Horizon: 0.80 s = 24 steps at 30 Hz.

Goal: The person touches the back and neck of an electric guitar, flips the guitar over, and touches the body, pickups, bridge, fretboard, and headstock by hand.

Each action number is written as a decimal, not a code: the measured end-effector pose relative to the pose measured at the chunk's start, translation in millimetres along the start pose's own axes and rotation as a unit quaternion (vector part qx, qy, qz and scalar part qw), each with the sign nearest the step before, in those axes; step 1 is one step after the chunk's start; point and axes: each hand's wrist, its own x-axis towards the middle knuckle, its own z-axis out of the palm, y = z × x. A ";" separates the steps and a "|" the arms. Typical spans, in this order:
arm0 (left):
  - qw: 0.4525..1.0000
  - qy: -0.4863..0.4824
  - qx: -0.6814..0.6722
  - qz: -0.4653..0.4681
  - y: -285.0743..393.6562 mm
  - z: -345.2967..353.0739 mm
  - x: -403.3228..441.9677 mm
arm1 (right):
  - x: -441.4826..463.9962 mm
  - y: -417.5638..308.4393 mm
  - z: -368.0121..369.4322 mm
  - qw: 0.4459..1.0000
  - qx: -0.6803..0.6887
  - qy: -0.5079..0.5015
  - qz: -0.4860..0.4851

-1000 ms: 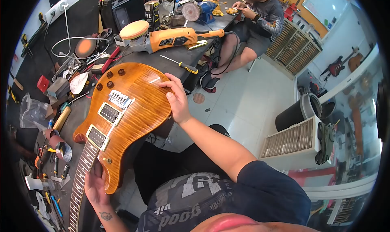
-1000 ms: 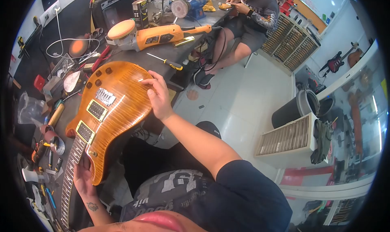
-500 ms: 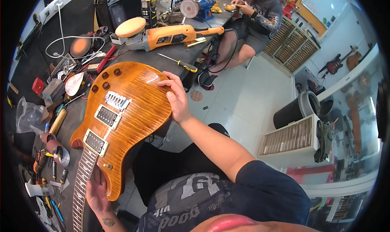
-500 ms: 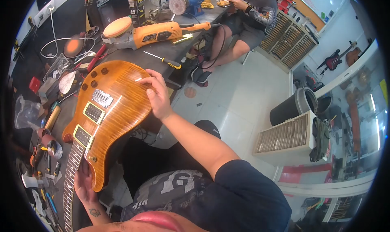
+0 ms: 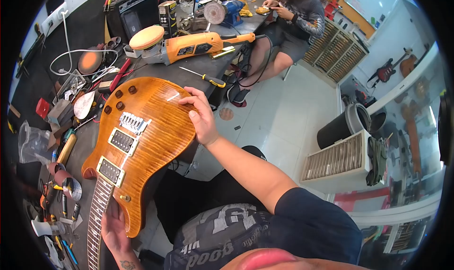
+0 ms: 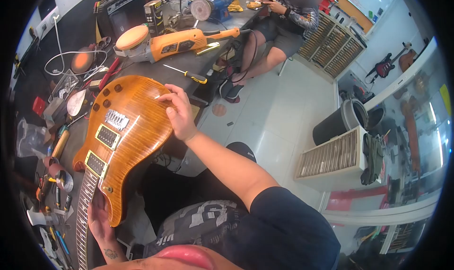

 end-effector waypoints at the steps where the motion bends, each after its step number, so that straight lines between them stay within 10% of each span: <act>1: 1.000 0.001 0.003 -0.006 -0.1 2.2 -2.5 | -0.7 -0.6 0.4 1.000 0.008 0.008 0.006; 24: 0.999 0.021 -0.024 -0.006 -2.0 4.2 -3.5 | 3.6 1.9 4.9 0.999 -0.035 0.014 -0.004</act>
